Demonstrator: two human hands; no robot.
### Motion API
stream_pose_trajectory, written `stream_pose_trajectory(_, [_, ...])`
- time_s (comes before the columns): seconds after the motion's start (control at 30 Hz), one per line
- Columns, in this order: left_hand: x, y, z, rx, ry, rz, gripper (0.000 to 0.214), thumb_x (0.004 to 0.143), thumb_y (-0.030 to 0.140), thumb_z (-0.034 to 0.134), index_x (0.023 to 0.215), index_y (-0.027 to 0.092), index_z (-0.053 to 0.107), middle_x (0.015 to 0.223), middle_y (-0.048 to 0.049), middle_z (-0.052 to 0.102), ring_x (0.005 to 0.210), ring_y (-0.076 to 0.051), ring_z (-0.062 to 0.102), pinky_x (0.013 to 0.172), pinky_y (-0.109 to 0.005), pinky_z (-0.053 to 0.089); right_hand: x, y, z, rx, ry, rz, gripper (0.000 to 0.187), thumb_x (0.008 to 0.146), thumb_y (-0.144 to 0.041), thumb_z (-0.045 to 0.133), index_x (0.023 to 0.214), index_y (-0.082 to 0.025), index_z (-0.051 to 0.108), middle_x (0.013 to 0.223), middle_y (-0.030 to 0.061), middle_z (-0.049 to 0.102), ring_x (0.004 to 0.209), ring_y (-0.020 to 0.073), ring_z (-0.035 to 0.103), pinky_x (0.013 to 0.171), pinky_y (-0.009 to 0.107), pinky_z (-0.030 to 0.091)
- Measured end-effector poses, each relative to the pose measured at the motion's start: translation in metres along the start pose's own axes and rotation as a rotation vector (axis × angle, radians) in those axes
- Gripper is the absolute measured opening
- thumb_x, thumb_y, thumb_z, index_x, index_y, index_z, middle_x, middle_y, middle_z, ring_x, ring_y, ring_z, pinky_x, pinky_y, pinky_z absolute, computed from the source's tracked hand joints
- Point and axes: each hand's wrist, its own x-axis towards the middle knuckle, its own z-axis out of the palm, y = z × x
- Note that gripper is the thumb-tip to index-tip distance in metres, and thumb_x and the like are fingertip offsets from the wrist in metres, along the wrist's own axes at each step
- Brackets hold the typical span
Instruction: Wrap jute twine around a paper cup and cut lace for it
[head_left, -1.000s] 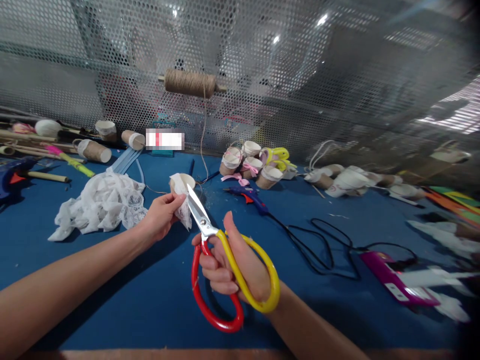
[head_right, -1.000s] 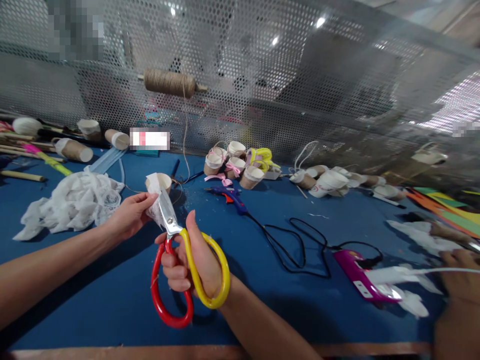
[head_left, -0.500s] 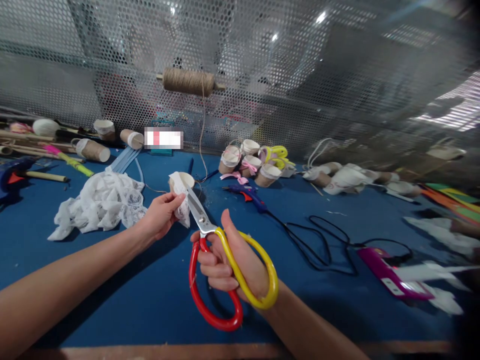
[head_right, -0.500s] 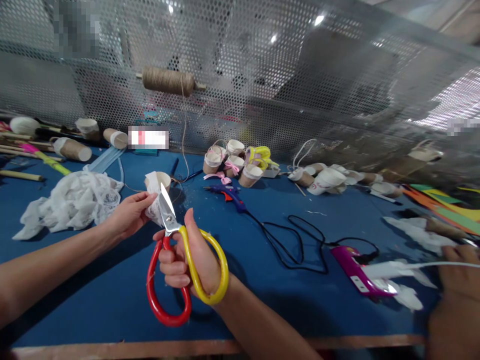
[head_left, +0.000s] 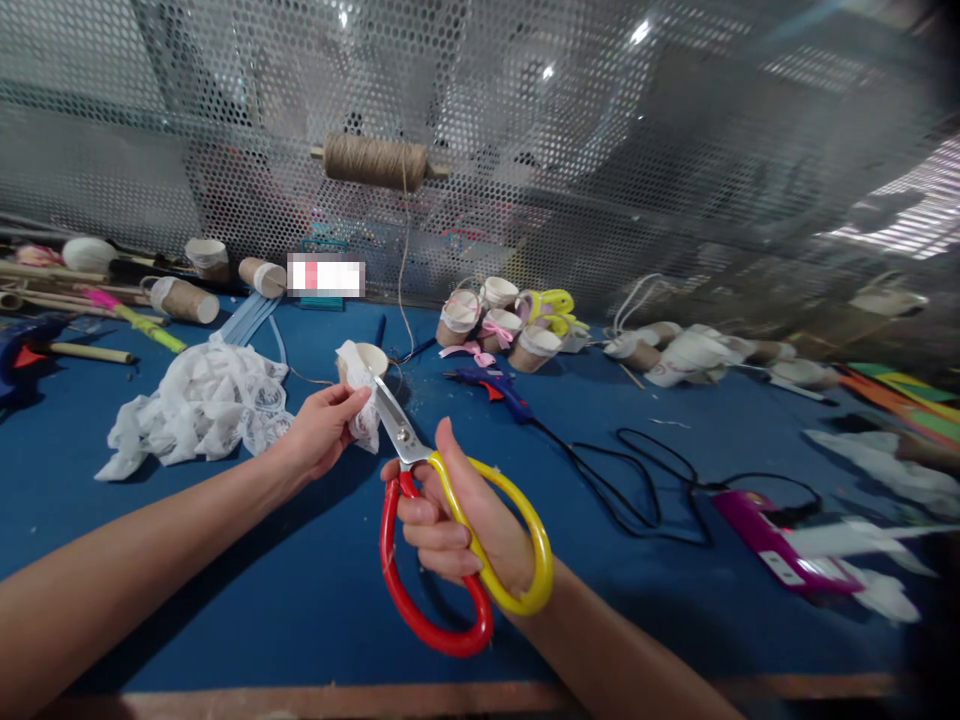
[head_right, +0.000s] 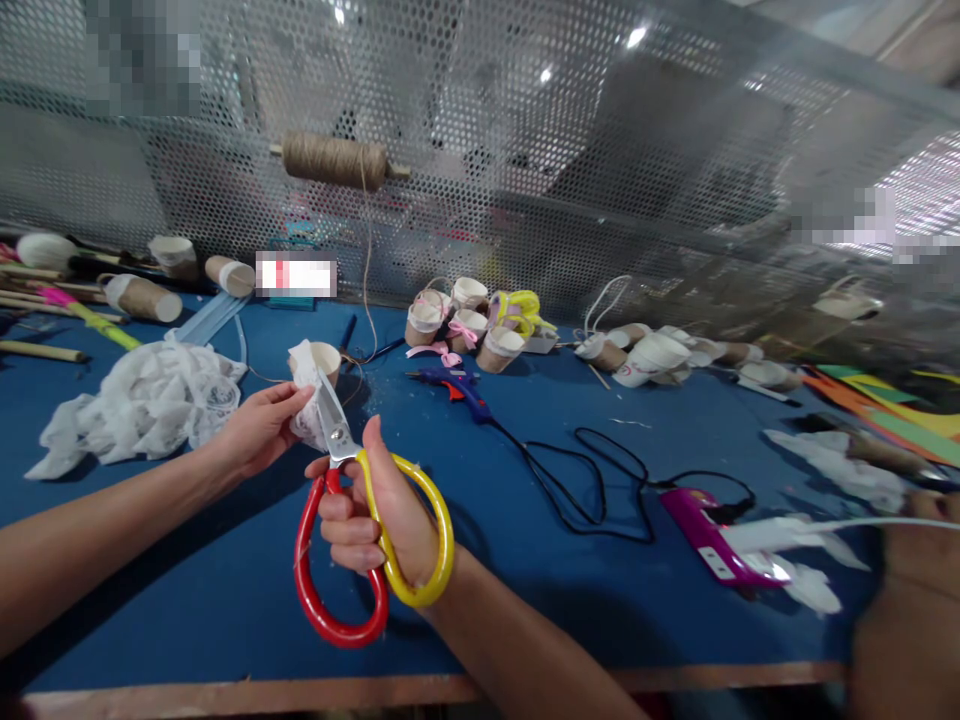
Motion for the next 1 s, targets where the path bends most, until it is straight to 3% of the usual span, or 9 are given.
stream_pose_trajectory(0.6, [-0.002,0.001,-0.003,0.005,-0.07,-0.022,0.011,0.066,0.014,0.069,0.076,0.01,0.065,0.06,-0.0006,0.063,0.048,-0.007,0.054,0.046,-0.018,0.042,0.001,-0.008,0.002,-0.044,-0.043,-0.016,0.076,0.076,-0.076,0.01,0.085,-0.016,0.056,0.052,-0.0027,0.041,0.036,0.0033,0.028,0.029,0.011,0.021])
stream_pose_trajectory(1.0, [-0.004,0.003,-0.004,0.012,-0.106,-0.032,0.011,0.066,0.015,0.069,0.074,0.01,0.065,0.059,-0.0005,0.063,0.046,-0.006,0.052,0.045,-0.017,0.041,0.007,-0.014,0.002,-0.095,-0.009,0.0,0.07,0.084,-0.067,0.007,0.08,-0.016,0.054,0.046,-0.0052,0.038,0.03,0.0011,0.019,0.025,0.009,0.021])
